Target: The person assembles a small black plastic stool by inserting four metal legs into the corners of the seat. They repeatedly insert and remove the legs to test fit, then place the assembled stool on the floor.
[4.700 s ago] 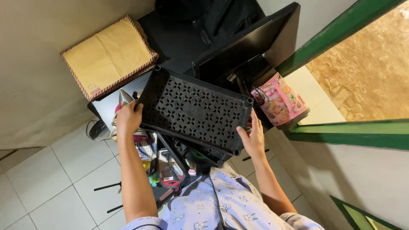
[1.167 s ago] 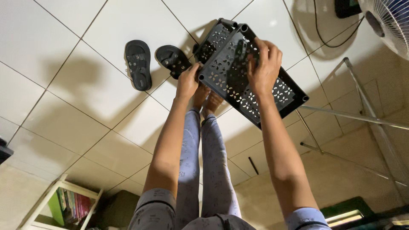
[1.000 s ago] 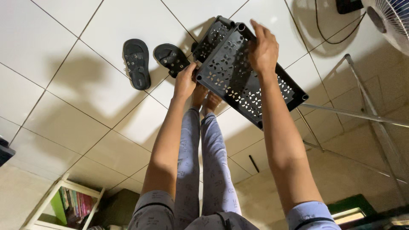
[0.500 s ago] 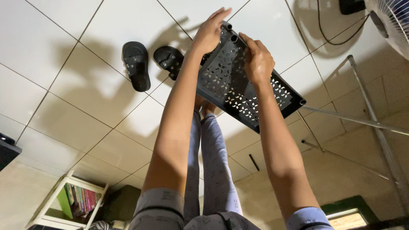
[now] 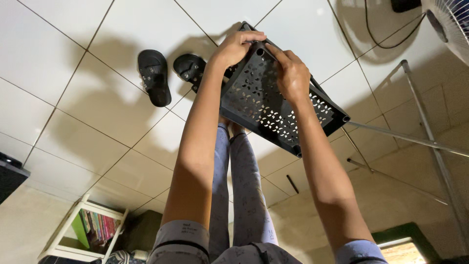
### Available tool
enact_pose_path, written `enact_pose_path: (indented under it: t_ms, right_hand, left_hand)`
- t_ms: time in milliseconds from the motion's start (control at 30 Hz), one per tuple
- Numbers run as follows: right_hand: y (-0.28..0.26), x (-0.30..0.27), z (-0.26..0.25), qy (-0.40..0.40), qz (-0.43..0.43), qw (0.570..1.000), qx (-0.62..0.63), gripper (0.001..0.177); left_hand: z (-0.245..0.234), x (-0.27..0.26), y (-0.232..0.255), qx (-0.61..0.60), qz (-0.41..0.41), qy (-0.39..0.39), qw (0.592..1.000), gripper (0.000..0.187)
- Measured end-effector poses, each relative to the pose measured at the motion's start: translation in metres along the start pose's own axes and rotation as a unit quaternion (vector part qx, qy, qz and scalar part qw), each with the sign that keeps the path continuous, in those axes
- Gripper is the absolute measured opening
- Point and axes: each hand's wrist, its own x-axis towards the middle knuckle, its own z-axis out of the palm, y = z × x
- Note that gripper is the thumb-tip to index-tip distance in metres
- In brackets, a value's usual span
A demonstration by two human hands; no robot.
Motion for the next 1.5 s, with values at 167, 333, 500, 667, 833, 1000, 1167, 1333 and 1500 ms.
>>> enact_pose_path:
  t_ms: [167,333,500,667,833,1000,1167,1333,1500]
  right_hand:
    - [-0.001,0.005,-0.002,-0.039,0.017,0.999,-0.002,0.050]
    - [0.003,0.012,0.001,-0.115,0.039,0.992,-0.035,0.052]
    - [0.005,0.014,0.007,-0.153,0.069,0.985,-0.040,0.047]
    - [0.000,0.010,0.007,-0.163,0.045,0.986,-0.005,0.046]
    - [0.000,0.011,0.014,-0.195,0.040,0.979,0.036,0.046]
    - [-0.003,-0.002,0.025,-0.160,0.019,0.986,-0.042,0.059]
    - [-0.008,-0.025,0.028,-0.097,-0.023,0.994,-0.045,0.051]
    - [-0.019,-0.052,0.035,-0.054,-0.035,0.994,-0.090,0.049]
    - [-0.036,-0.081,0.045,-0.041,-0.018,0.992,-0.117,0.060]
  left_hand:
    - [-0.003,-0.008,0.006,0.009,-0.035,-0.005,0.999,0.042]
    - [-0.001,-0.016,0.016,-0.004,-0.009,0.035,0.999,0.037]
    - [0.005,-0.021,0.020,-0.019,-0.150,0.010,0.988,0.034]
    - [0.005,-0.025,0.004,-0.025,-0.113,0.017,0.993,0.032]
    - [0.020,-0.016,-0.030,-0.098,-0.071,0.044,0.992,0.031]
    - [0.040,-0.014,-0.060,-0.202,-0.122,0.179,0.955,0.032]
    - [0.042,-0.021,-0.062,-0.330,-0.313,0.124,0.882,0.019]
    - [0.042,-0.055,-0.046,-0.423,-0.305,0.061,0.851,0.020]
    - [0.035,-0.093,-0.040,-0.457,-0.312,0.060,0.831,0.057]
